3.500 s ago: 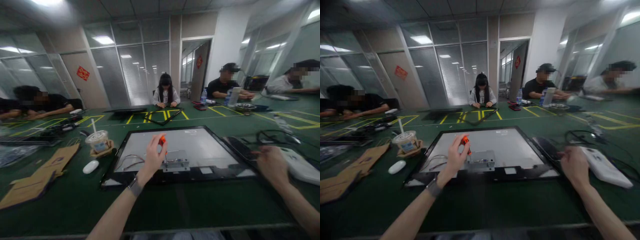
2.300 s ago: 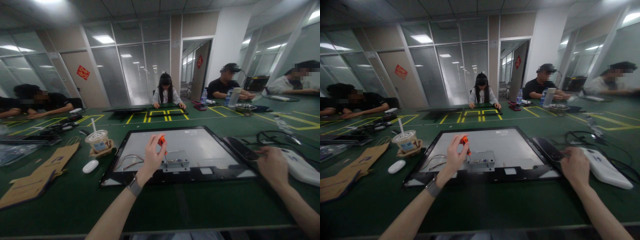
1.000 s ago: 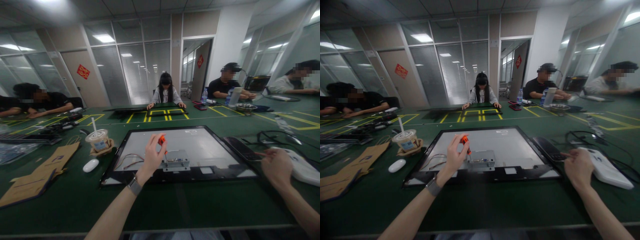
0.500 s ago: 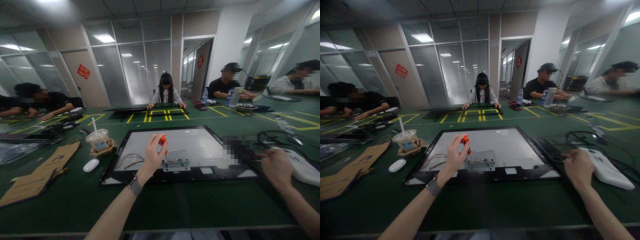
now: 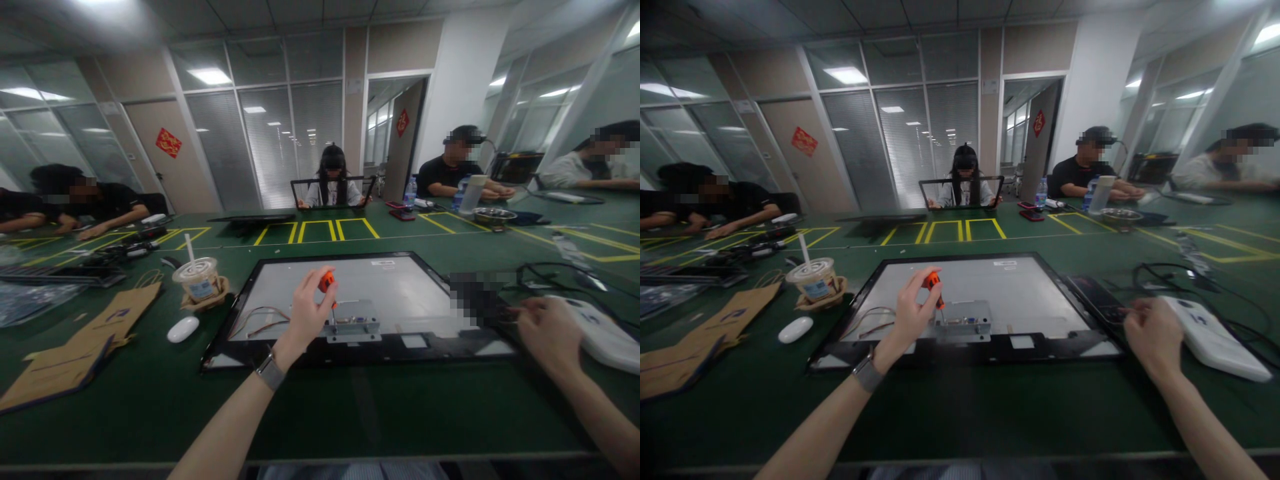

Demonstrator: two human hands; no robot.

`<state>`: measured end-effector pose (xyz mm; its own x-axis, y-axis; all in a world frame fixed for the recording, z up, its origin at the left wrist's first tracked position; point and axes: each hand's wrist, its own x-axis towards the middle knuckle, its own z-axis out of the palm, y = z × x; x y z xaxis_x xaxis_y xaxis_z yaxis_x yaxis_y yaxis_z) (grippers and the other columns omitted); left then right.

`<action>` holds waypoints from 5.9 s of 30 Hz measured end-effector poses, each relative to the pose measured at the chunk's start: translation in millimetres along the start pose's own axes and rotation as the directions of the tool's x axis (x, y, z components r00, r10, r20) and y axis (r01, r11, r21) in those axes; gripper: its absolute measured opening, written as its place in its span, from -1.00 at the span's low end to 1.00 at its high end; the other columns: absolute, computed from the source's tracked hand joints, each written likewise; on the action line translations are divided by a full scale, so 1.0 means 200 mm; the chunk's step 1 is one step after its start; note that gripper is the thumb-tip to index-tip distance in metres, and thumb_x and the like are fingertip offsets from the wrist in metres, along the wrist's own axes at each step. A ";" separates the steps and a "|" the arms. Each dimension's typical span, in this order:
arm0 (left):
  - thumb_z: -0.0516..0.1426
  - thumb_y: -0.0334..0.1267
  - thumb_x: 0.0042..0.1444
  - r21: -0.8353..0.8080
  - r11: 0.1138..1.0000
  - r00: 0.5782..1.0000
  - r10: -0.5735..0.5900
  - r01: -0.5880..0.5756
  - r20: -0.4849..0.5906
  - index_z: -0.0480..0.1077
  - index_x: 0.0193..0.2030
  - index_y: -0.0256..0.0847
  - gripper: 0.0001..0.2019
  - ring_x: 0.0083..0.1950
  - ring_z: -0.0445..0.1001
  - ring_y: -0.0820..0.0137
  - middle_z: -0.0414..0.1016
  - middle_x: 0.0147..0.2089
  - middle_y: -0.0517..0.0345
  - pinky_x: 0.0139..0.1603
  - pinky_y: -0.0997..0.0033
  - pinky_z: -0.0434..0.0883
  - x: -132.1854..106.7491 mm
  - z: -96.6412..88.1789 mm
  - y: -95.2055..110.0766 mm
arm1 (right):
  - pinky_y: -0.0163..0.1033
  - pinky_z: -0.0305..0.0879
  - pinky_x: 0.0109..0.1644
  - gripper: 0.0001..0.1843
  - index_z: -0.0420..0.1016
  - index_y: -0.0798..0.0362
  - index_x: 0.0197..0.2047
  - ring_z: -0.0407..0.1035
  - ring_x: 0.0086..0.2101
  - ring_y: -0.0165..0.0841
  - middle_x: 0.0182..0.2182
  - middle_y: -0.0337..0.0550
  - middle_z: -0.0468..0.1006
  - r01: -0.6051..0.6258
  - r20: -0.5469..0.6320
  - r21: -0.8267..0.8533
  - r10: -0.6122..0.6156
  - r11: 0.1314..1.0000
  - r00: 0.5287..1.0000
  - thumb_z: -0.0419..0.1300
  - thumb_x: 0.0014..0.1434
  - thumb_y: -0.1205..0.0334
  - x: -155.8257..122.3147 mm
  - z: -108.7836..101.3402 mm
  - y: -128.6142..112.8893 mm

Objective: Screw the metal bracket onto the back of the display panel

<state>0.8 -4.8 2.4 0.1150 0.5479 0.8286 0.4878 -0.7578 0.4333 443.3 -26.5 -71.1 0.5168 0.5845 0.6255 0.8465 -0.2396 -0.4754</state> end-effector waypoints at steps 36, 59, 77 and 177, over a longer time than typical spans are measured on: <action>0.16 -0.28 0.22 -0.159 0.986 0.998 -0.057 0.058 0.013 0.56 -0.17 -0.17 -0.86 -0.28 0.42 0.45 0.34 -0.26 0.14 -0.20 0.42 0.41 0.13 0.06 0.01 | 0.57 -0.28 0.25 -0.34 -0.02 -0.41 0.43 -0.23 0.37 0.13 0.44 -0.30 -0.08 0.576 0.840 0.159 -0.416 0.802 0.348 -0.22 0.30 -0.27 -0.13 0.35 -0.84; 0.15 -0.18 0.21 -0.434 0.850 0.953 -0.294 0.299 0.080 0.59 -0.21 -0.16 -0.80 -0.18 0.42 0.39 0.37 -0.21 0.07 -0.16 0.42 0.40 0.06 0.02 0.04 | 0.40 -0.17 0.31 -0.30 -0.01 -0.17 0.46 -0.17 0.36 0.11 0.44 -0.10 -0.02 0.629 0.760 0.141 -0.491 0.764 0.426 -0.31 0.36 -0.19 -0.19 0.50 -0.89; 0.14 -0.07 0.22 -0.503 0.782 0.925 -0.364 0.369 0.112 0.53 -0.29 -0.22 -0.73 -0.31 0.43 0.43 0.38 -0.32 0.12 -0.30 0.44 0.41 0.07 0.02 0.04 | 0.37 -0.14 0.31 -0.31 0.01 -0.15 0.46 -0.15 0.36 0.09 0.43 -0.07 -0.01 0.636 0.760 0.140 -0.494 0.759 0.422 -0.32 0.37 -0.17 -0.19 0.48 -0.89; 0.08 0.08 0.25 -0.510 0.780 0.865 -0.485 0.362 -0.128 0.19 -0.46 -0.18 -0.59 -0.53 0.19 0.53 0.19 -0.54 0.31 -0.48 0.54 0.22 0.03 0.05 0.08 | 0.34 -0.08 0.30 -0.33 0.09 -0.10 0.44 -0.06 0.34 0.11 0.41 -0.02 0.07 0.640 0.728 0.135 -0.514 0.756 0.454 -0.28 0.38 -0.13 -0.21 0.50 -0.89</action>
<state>18.9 -10.7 10.6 -0.2477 0.7964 0.5517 -0.0195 -0.5734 0.8190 258.4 69.5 -75.3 -0.2937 0.9527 0.0782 0.9538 0.2975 -0.0425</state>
